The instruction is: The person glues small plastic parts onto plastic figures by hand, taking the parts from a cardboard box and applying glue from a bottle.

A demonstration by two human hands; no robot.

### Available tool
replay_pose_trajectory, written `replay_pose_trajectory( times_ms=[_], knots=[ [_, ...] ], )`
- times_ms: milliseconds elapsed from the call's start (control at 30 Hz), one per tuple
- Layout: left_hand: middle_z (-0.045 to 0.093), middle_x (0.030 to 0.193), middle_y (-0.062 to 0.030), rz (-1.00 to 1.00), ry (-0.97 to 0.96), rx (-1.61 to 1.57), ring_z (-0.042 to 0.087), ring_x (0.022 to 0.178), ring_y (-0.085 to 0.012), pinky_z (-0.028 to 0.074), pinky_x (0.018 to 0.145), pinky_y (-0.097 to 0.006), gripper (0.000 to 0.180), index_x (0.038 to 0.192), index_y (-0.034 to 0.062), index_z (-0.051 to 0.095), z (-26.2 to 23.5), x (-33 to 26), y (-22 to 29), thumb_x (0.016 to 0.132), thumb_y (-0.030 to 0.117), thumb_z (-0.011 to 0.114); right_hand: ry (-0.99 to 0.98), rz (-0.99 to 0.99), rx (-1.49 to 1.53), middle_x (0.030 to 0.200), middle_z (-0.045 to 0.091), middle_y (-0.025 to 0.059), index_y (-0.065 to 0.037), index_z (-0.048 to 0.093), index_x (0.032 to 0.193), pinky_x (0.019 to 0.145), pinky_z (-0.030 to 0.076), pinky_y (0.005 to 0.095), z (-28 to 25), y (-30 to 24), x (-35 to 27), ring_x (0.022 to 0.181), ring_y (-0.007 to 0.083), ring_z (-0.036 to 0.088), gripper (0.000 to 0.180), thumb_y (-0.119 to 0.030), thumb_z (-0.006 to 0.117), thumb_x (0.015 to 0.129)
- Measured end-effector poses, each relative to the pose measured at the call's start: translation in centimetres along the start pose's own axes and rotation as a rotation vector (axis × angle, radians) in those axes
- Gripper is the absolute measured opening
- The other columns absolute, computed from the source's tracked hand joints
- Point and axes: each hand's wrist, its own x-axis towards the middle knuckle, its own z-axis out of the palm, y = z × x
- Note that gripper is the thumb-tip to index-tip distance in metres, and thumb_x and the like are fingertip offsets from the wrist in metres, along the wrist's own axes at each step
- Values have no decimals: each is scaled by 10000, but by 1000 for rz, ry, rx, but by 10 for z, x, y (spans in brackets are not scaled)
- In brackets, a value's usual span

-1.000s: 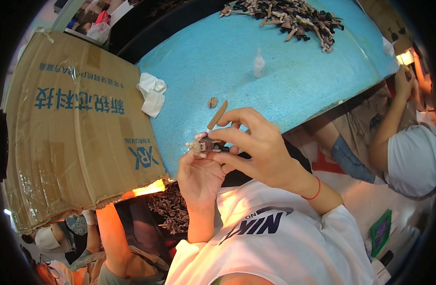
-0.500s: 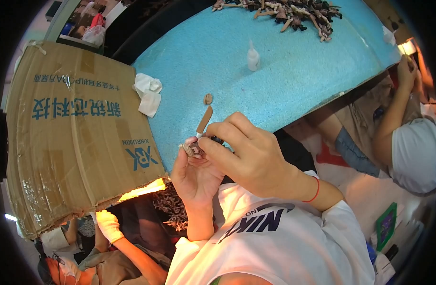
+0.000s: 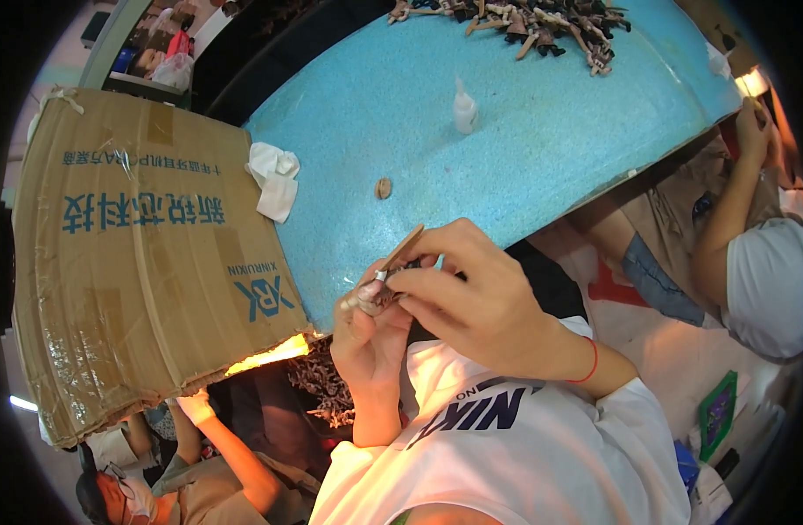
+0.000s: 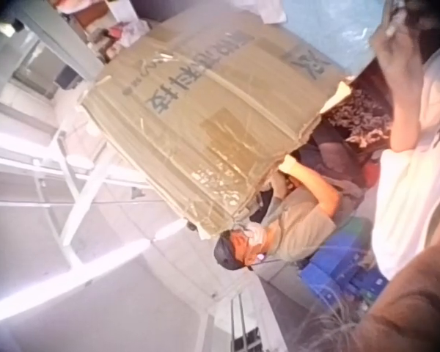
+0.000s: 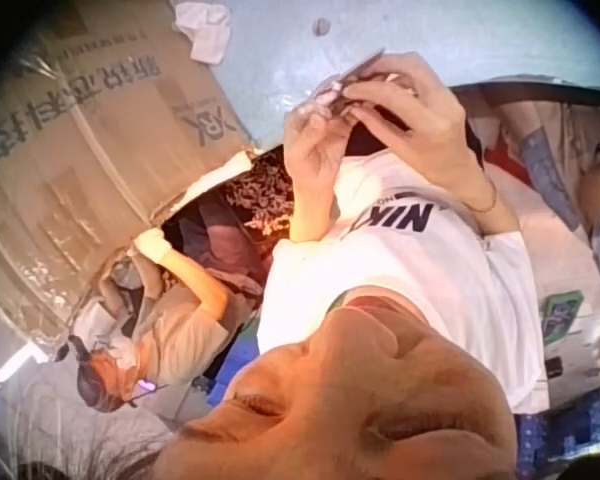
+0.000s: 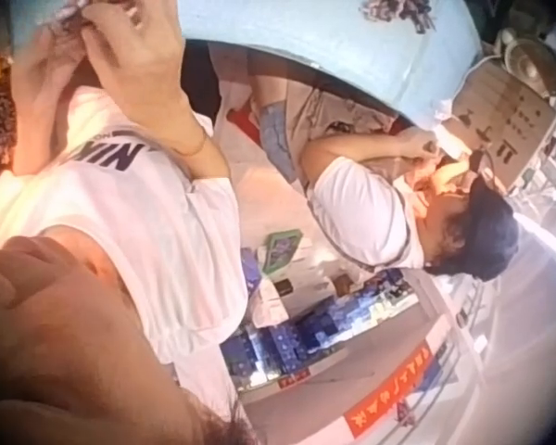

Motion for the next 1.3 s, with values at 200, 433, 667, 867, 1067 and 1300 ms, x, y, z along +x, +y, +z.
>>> replay_pose_trajectory(
  times_ms=[200,433,667,867,1067,1300],
  knots=[
    [439,1257,-238,172,106,501,507,1036,-231,436,849,-310,495,1186,-65,481,3,-6,1,755,82,676,45,413,622,1169,497,110,-28,448,1163,786,459,277,-6,-3,-7,1022,199,526,490,19,640,714],
    [493,1201,-250,418,65,872,517,993,-264,448,818,-336,449,1128,-36,552,7,-6,2,696,-32,673,-57,559,965,1217,463,156,-53,274,1267,971,378,350,1,-7,0,1112,216,483,649,33,620,725],
    [510,1175,-251,507,52,1011,515,1052,-269,462,819,-318,423,1111,-34,564,9,-7,5,711,22,689,-70,537,1042,1191,489,196,-29,259,1271,956,399,361,3,-8,4,1108,223,492,669,98,590,704],
    [520,1161,-257,536,50,1028,524,995,-251,445,803,-309,423,1097,-46,571,8,-5,7,696,15,692,-75,422,958,1187,497,222,-6,242,1306,955,401,365,8,0,1,1115,240,490,697,111,576,706],
    [549,1121,-256,555,89,1094,535,933,-240,440,780,-314,422,1066,-50,591,14,-6,12,656,-13,685,-53,402,1009,1196,486,228,31,217,1321,971,384,397,11,3,1,1138,263,471,712,139,549,701],
    [581,1071,-239,646,106,1210,536,809,-265,464,685,-292,459,1015,-25,624,19,-2,17,564,-41,707,9,368,1086,1249,434,229,51,208,1318,975,382,412,17,1,3,1153,284,456,701,150,533,705]
  ],
)
